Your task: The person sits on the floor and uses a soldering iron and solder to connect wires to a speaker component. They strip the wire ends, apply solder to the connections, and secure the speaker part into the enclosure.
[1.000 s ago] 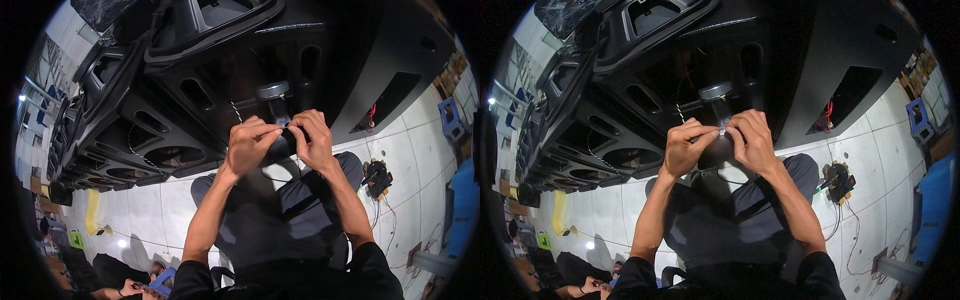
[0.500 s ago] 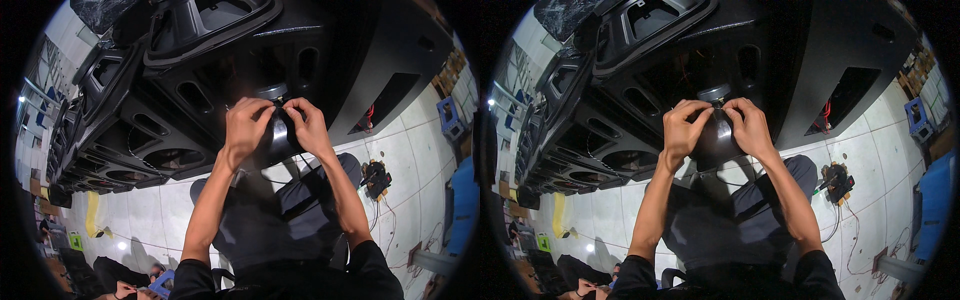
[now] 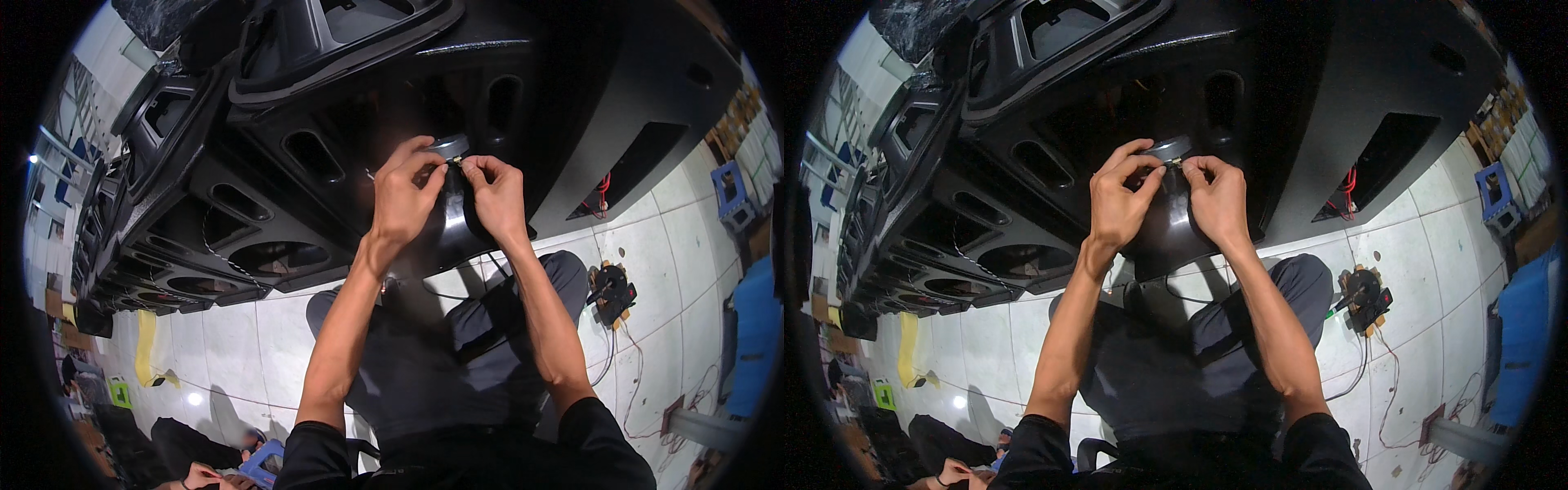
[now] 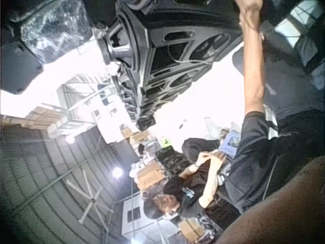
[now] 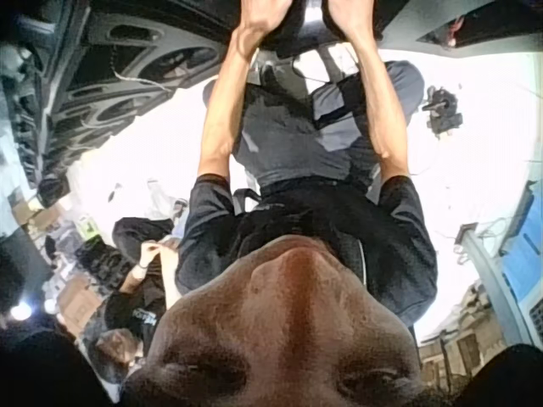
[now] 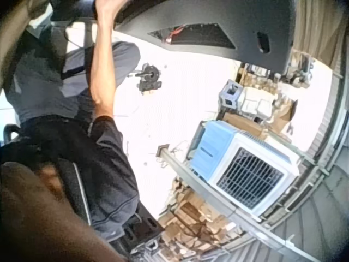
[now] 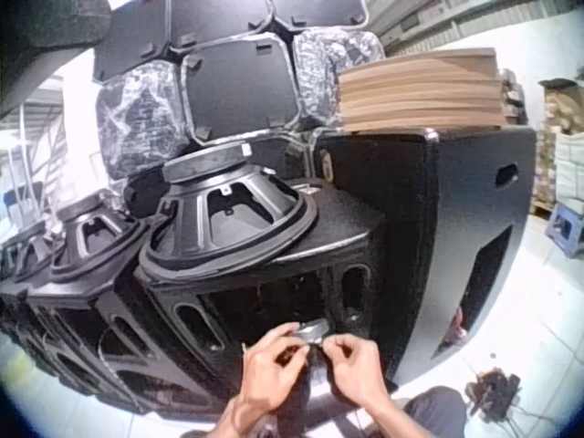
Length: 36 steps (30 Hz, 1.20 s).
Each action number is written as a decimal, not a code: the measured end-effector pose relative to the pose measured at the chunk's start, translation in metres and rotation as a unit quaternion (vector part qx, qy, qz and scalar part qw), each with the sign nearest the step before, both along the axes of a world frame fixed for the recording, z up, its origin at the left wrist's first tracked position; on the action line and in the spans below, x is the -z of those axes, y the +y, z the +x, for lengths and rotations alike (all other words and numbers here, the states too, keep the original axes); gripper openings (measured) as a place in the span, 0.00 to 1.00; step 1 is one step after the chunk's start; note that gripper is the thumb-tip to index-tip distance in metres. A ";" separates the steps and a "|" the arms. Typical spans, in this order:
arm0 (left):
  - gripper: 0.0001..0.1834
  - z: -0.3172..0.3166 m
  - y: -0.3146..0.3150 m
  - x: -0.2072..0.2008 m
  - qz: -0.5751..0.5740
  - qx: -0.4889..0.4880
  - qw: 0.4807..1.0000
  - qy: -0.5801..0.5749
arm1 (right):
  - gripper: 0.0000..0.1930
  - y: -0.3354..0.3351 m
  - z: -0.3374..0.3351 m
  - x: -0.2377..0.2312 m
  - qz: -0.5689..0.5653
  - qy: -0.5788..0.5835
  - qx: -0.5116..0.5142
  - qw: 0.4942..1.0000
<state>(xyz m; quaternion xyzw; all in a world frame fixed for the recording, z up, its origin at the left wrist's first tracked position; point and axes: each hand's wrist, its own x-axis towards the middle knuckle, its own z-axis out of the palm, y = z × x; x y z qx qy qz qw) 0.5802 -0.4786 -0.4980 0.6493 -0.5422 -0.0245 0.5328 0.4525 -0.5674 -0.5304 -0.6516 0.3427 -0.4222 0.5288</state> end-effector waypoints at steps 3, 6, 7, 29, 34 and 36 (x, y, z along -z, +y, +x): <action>0.07 0.004 -0.001 0.003 0.002 0.017 1.000 0.008 | 0.09 0.000 0.003 0.003 0.045 -0.031 -0.009 0.998; 0.06 0.010 0.000 0.003 0.002 0.030 0.999 -0.014 | 0.09 0.002 0.003 0.002 0.084 -0.058 -0.018 0.995; 0.06 0.010 0.001 0.002 0.003 0.033 0.999 -0.014 | 0.08 0.003 0.004 0.001 0.095 -0.066 -0.020 0.993; 0.06 0.012 0.001 0.013 -0.003 0.042 0.998 -0.035 | 0.08 0.005 0.007 0.002 0.127 -0.080 -0.020 0.988; 0.06 0.013 -0.002 0.025 -0.059 0.035 0.995 -0.079 | 0.08 0.018 0.016 0.003 0.090 -0.063 0.046 0.993; 0.06 0.011 -0.005 0.029 -0.067 0.036 0.995 -0.072 | 0.09 0.021 0.019 0.007 0.058 -0.022 0.077 0.995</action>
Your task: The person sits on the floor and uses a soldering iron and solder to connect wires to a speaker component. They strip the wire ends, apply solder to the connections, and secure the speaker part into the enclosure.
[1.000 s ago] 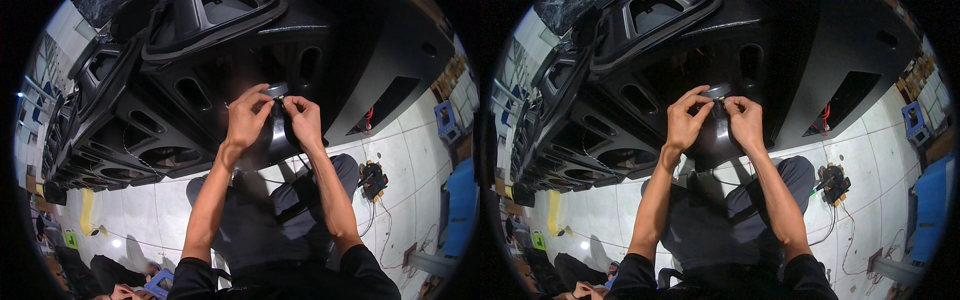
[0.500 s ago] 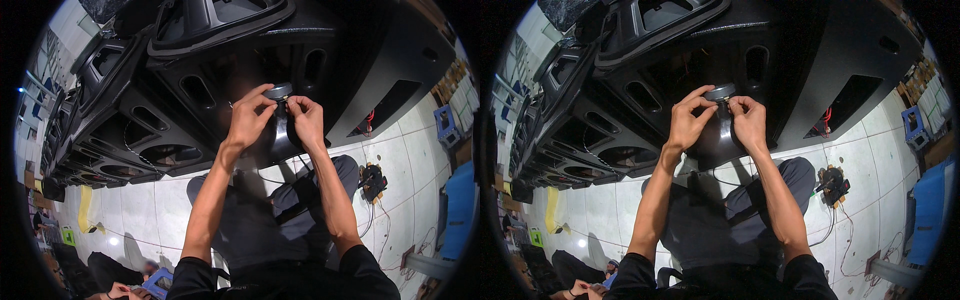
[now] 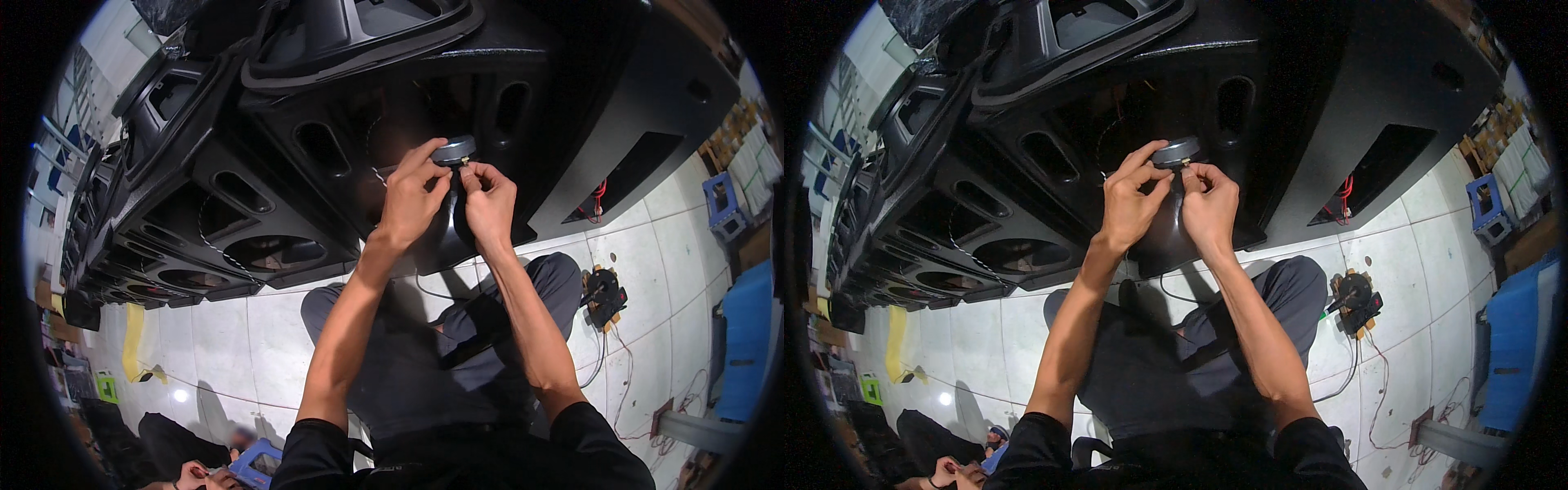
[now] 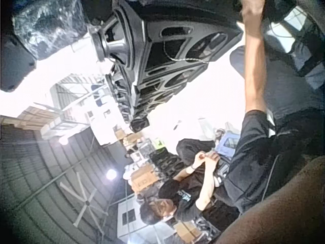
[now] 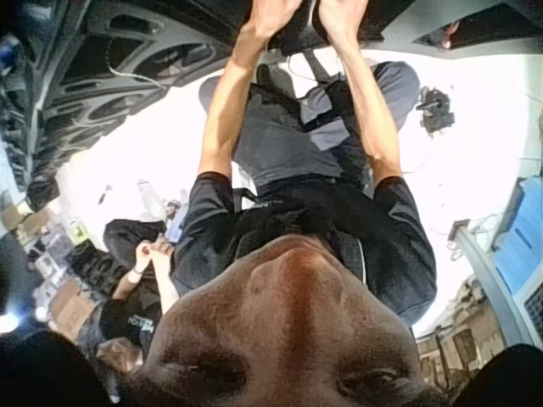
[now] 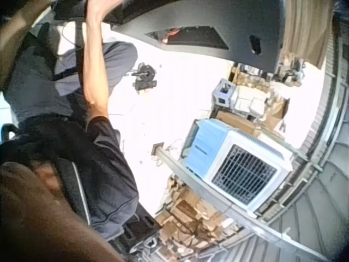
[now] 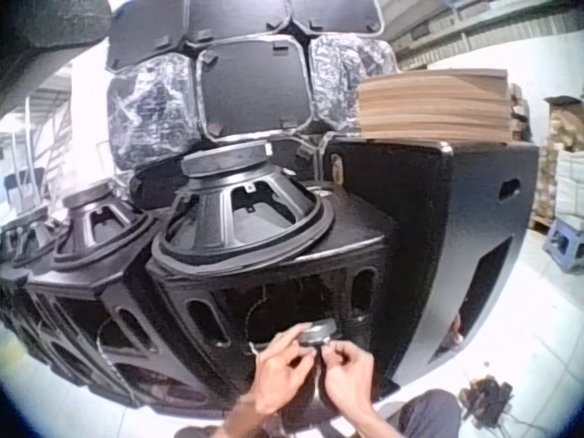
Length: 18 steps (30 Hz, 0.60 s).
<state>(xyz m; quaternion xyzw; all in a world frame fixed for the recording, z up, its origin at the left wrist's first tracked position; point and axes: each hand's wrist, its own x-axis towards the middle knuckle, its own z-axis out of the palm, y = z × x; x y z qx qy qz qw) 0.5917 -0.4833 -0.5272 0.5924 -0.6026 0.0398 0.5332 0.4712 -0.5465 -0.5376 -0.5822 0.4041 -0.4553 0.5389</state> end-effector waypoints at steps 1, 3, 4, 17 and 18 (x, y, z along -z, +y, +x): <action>0.06 0.001 0.000 0.001 -0.008 0.001 1.000 -0.004 | 0.09 0.003 0.002 0.001 -0.013 -0.005 0.008 1.000; 0.06 0.002 0.001 0.001 -0.019 0.004 1.000 -0.005 | 0.09 0.009 0.006 0.001 -0.039 -0.017 0.024 0.999; 0.06 0.001 0.000 0.002 -0.023 0.009 1.000 0.000 | 0.10 0.010 0.006 0.001 -0.030 -0.035 0.022 0.999; 0.05 0.000 0.000 0.004 -0.029 0.013 0.999 0.011 | 0.11 -0.011 -0.040 -0.020 -0.111 0.164 -0.090 0.976; 0.05 0.000 0.001 0.004 -0.028 0.013 0.999 0.011 | 0.11 -0.008 -0.041 -0.023 -0.226 0.175 -0.029 0.958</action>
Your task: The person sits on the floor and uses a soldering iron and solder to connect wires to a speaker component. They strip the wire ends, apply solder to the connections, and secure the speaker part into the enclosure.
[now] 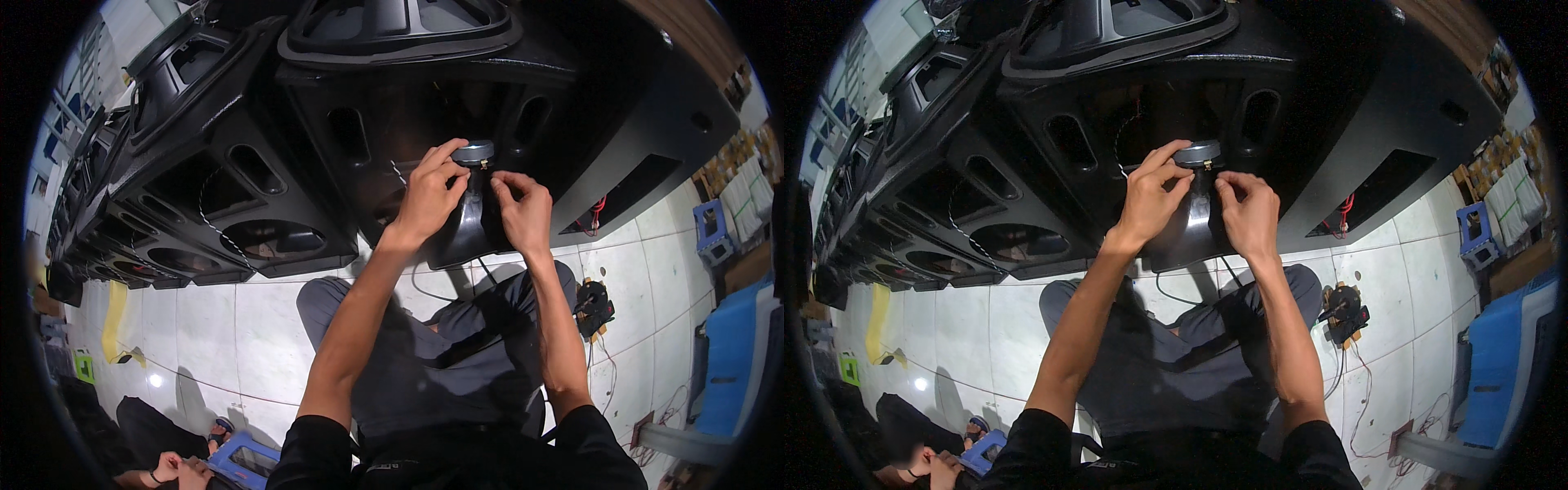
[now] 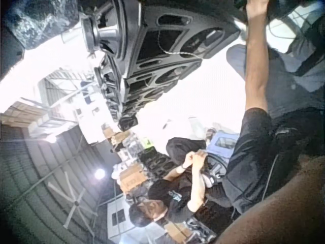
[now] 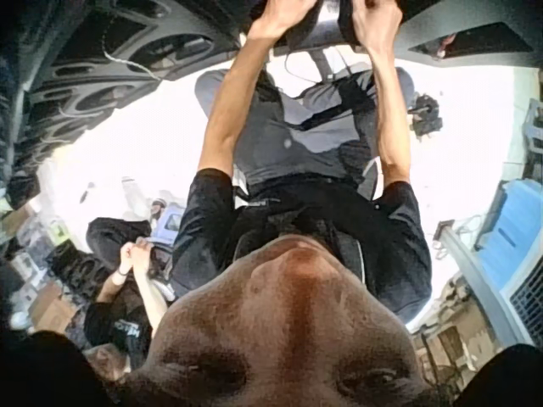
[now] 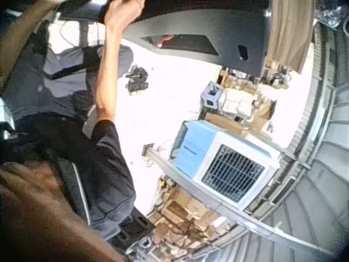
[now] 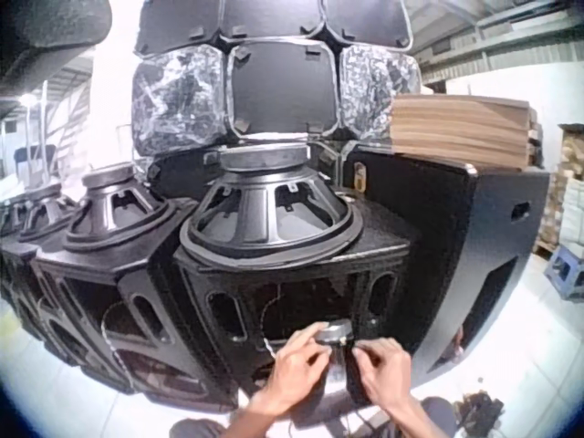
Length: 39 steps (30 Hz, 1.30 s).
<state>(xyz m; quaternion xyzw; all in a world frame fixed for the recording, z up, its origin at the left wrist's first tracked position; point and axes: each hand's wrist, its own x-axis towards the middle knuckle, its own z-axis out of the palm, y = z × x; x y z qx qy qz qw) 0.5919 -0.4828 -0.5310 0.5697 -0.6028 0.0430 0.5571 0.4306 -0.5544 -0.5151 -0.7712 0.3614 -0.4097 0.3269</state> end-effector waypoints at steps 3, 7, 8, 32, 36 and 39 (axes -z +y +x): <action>0.05 0.002 -0.001 0.003 -0.009 -0.005 1.000 -0.005 | 0.11 -0.006 -0.003 0.004 -0.310 0.032 -0.006 0.950; 0.05 0.000 0.000 0.000 -0.003 -0.004 1.000 -0.003 | 0.17 -0.018 0.003 0.012 -0.475 0.100 -0.017 0.874; 0.05 0.000 0.000 0.000 -0.003 -0.002 1.000 0.003 | 0.17 -0.020 0.005 0.013 -0.497 0.105 -0.014 0.862; 0.06 0.006 0.002 0.001 -0.008 0.039 0.999 0.026 | 0.05 -0.032 0.009 -0.015 -0.530 0.174 -0.096 0.824; 0.06 0.006 0.001 0.001 -0.016 0.040 0.999 0.027 | 0.05 -0.033 0.008 -0.018 -0.447 0.148 -0.117 0.874; 0.05 0.005 0.001 0.002 -0.006 0.032 0.999 0.035 | 0.06 -0.035 0.008 -0.014 -0.367 0.107 -0.116 0.917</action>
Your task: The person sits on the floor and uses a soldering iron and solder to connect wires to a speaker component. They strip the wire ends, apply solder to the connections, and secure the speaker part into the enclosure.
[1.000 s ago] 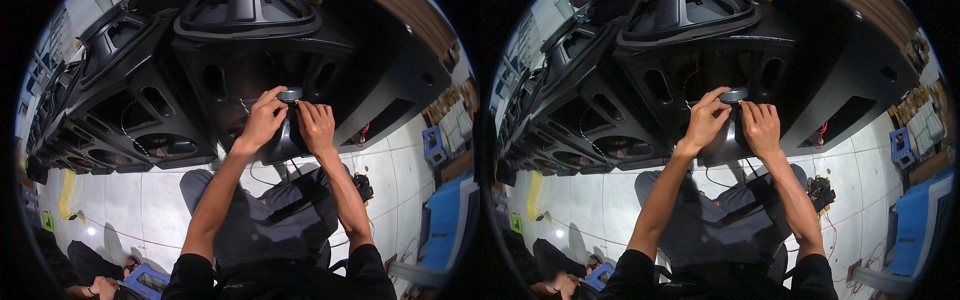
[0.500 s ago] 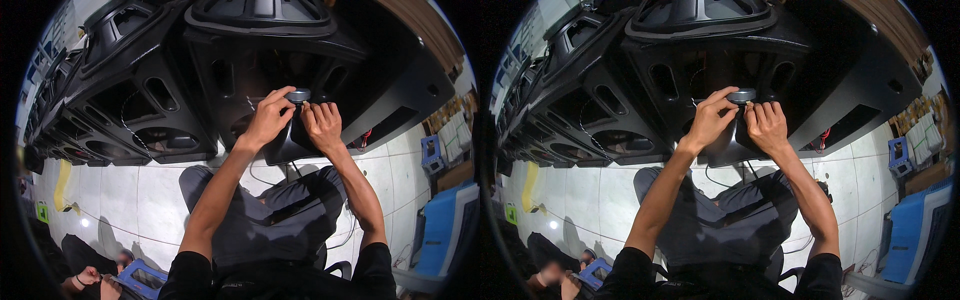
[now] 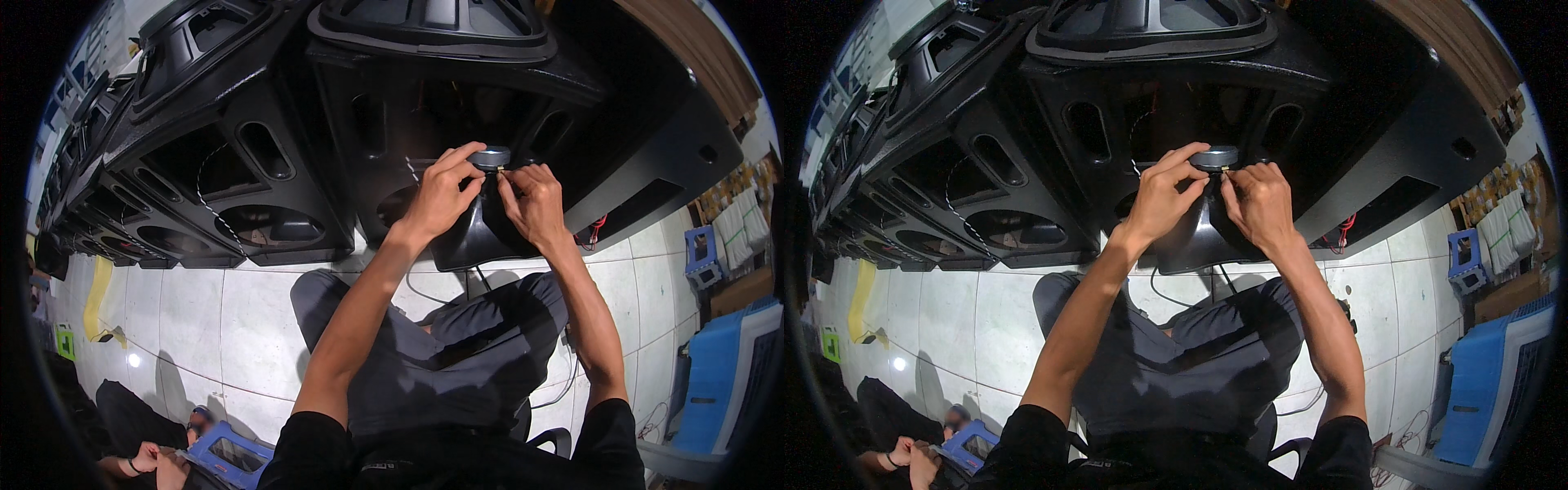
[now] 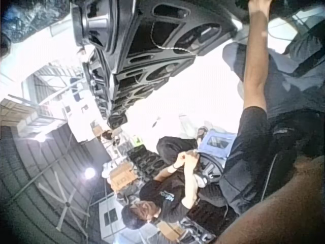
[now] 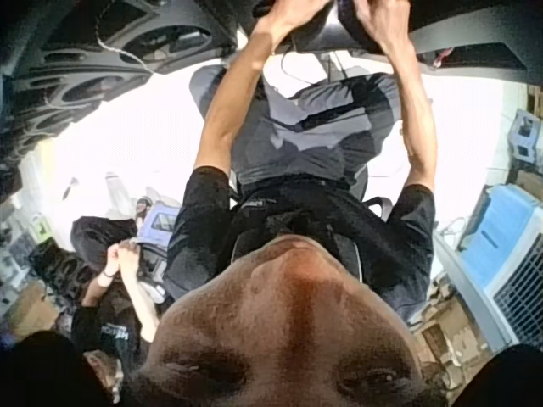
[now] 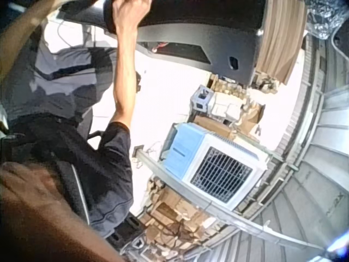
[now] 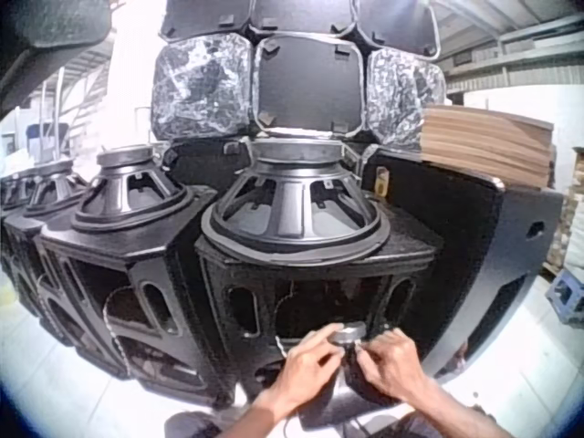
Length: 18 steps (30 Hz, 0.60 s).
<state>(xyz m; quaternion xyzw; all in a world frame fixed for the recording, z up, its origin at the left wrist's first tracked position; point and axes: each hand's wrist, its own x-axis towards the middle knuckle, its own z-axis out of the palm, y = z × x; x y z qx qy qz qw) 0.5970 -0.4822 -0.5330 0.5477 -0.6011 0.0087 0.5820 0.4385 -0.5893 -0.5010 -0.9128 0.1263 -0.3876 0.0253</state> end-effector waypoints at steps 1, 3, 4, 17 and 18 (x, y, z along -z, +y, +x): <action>0.05 0.000 0.000 0.001 -0.001 -0.002 1.000 0.001 | 0.07 0.000 0.001 0.002 0.045 -0.016 0.005 0.999; 0.05 0.001 -0.001 0.003 -0.002 -0.006 1.000 0.003 | 0.08 0.003 0.004 0.005 0.135 -0.048 0.015 0.990; 0.06 -0.001 -0.002 0.001 0.000 -0.003 1.000 0.006 | 0.09 0.009 0.004 0.000 0.215 -0.044 0.049 0.974; 0.05 -0.003 0.000 -0.002 0.015 -0.018 1.000 0.011 | 0.12 0.017 0.008 0.005 0.552 -0.133 0.013 0.823; 0.05 -0.003 0.001 -0.003 0.020 -0.017 1.000 0.013 | 0.12 0.018 0.008 0.005 0.556 -0.132 0.004 0.820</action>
